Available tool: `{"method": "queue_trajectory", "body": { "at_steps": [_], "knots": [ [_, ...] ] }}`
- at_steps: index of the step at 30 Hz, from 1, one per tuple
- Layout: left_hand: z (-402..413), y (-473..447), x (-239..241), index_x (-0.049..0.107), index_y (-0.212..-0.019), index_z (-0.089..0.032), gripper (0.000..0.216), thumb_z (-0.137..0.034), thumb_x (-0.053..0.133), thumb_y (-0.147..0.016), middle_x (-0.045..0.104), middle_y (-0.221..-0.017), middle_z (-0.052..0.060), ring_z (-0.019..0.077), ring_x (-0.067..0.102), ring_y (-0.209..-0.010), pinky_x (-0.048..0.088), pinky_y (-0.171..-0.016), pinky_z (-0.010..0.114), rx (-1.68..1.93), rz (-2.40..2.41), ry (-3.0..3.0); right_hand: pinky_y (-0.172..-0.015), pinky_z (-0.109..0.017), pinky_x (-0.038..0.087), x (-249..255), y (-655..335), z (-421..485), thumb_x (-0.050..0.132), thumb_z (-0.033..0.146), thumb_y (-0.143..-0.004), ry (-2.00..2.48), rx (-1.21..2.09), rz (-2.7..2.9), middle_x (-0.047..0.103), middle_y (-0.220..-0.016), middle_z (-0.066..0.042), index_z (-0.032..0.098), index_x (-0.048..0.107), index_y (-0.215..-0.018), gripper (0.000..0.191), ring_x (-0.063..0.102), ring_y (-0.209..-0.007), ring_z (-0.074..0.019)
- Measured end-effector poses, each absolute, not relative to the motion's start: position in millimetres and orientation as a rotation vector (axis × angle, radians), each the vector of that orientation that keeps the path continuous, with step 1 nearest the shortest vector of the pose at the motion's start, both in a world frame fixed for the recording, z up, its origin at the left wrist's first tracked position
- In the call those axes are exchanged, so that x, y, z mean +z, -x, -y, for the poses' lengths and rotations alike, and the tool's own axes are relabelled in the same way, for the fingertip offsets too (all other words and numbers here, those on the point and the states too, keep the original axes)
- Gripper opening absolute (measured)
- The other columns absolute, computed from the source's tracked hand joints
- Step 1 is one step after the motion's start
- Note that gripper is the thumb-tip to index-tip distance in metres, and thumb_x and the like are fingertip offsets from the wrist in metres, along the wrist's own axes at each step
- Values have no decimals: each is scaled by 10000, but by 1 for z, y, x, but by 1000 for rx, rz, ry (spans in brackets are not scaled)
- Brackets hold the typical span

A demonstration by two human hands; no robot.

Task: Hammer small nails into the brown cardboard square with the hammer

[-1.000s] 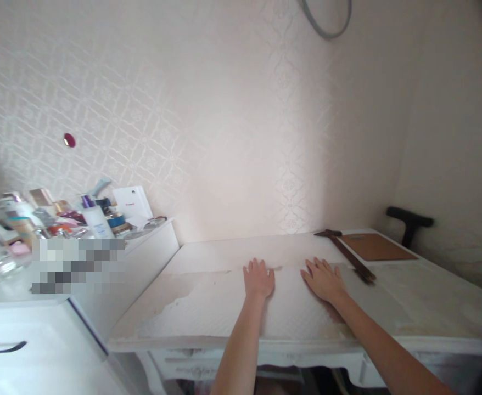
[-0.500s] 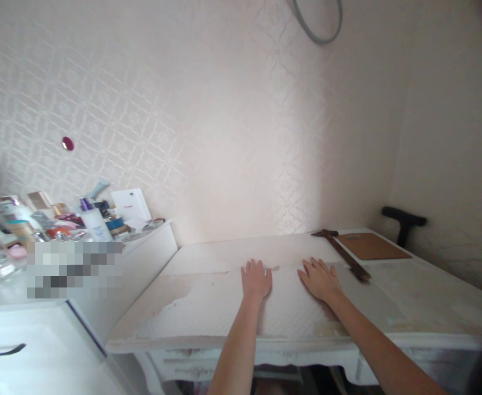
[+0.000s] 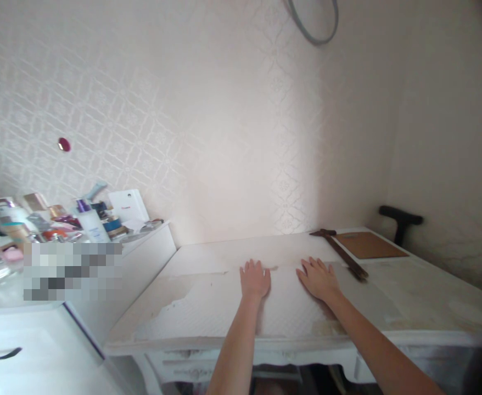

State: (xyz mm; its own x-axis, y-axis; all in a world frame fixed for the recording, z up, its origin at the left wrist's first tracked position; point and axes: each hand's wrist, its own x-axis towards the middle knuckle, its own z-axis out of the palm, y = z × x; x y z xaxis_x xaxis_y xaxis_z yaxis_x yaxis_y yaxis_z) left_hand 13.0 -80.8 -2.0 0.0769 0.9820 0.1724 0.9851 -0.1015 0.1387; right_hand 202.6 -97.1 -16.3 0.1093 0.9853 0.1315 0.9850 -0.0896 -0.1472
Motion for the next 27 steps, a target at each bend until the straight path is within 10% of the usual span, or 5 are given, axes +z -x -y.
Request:
{"method": "queue_trajectory", "body": {
  "at_steps": [27],
  "knots": [
    [82, -14, 0, 417, -1359, -112, 571, -423, 216, -925, 334, -1466, 173, 296, 286, -1368, 206, -1114, 485, -333, 2113, 2328, -1061, -551, 195, -15, -202, 99, 279, 411, -926, 2168, -7, 1962, 362, -1459, -137, 151, 451, -1362, 536, 268, -1346, -313]
  ]
}}
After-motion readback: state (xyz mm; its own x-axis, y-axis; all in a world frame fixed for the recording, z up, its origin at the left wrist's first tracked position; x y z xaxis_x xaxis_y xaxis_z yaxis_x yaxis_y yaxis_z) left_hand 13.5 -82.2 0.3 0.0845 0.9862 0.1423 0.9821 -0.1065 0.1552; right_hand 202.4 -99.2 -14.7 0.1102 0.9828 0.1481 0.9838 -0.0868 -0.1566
